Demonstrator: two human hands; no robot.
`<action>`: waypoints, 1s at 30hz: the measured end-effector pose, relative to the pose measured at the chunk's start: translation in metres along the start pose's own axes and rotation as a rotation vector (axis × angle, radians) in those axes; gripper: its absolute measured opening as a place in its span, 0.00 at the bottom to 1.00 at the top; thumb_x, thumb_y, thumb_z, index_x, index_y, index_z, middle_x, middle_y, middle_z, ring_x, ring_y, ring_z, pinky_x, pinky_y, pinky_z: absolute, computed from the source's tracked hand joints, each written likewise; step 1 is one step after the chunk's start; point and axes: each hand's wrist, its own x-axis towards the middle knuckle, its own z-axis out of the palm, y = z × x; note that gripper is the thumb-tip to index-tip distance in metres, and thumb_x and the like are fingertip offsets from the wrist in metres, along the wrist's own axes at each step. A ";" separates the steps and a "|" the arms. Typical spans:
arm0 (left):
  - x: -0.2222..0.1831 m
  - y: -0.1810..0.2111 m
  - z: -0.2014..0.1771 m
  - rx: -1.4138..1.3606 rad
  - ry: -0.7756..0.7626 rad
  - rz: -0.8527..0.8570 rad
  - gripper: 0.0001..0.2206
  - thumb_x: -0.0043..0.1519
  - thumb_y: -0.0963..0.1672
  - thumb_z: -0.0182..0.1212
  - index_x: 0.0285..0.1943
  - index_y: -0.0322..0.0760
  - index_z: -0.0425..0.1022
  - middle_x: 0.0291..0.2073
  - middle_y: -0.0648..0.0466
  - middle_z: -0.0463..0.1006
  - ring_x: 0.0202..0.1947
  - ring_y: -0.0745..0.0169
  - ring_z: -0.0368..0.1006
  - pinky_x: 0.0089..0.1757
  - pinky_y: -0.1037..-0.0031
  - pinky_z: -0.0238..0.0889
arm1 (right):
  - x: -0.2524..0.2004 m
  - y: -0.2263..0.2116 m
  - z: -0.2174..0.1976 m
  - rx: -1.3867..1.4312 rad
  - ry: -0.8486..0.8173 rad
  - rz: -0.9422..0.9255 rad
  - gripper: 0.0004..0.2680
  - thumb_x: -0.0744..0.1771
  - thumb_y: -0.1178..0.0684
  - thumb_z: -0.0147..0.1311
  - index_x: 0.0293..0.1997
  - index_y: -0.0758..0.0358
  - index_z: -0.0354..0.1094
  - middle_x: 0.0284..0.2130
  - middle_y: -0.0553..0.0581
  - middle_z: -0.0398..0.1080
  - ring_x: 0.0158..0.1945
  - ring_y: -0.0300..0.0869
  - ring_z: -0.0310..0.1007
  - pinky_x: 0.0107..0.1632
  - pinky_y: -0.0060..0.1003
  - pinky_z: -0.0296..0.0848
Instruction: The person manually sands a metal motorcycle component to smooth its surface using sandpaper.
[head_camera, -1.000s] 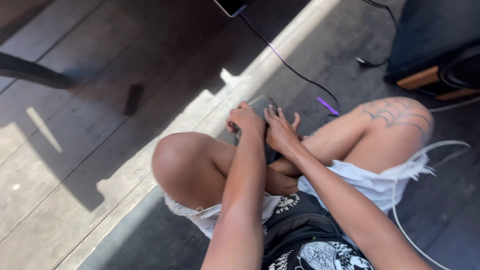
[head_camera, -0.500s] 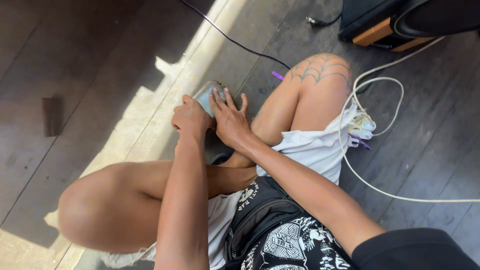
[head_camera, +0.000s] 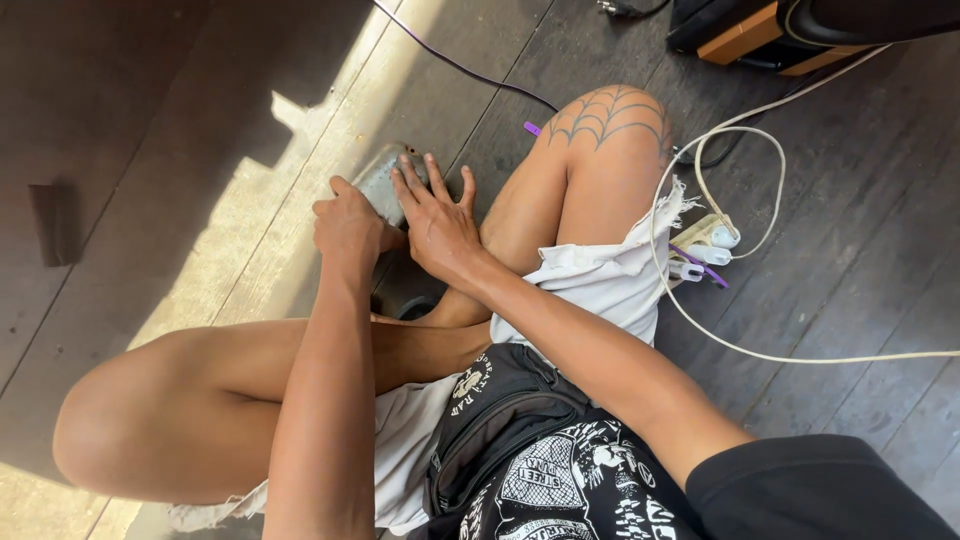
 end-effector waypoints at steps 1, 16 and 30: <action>-0.007 0.003 -0.007 -0.052 -0.002 0.004 0.18 0.57 0.42 0.60 0.51 0.31 0.57 0.38 0.40 0.68 0.37 0.28 0.75 0.33 0.51 0.72 | 0.003 0.000 0.002 -0.018 0.004 0.021 0.28 0.65 0.62 0.51 0.75 0.63 0.48 0.74 0.61 0.47 0.77 0.63 0.40 0.67 0.74 0.30; -0.018 -0.006 -0.013 -0.098 -0.062 0.100 0.14 0.61 0.42 0.54 0.54 0.34 0.61 0.42 0.39 0.68 0.37 0.28 0.78 0.37 0.46 0.74 | -0.002 0.008 -0.021 0.076 -0.016 -0.091 0.25 0.66 0.57 0.50 0.74 0.61 0.53 0.72 0.60 0.53 0.76 0.58 0.44 0.65 0.73 0.32; -0.013 -0.031 -0.033 -0.306 -0.327 0.120 0.47 0.47 0.46 0.79 0.71 0.26 0.51 0.55 0.28 0.63 0.52 0.18 0.71 0.51 0.39 0.68 | -0.006 0.002 -0.033 0.006 -0.135 -0.110 0.27 0.66 0.52 0.54 0.74 0.62 0.50 0.73 0.61 0.50 0.77 0.56 0.41 0.65 0.72 0.29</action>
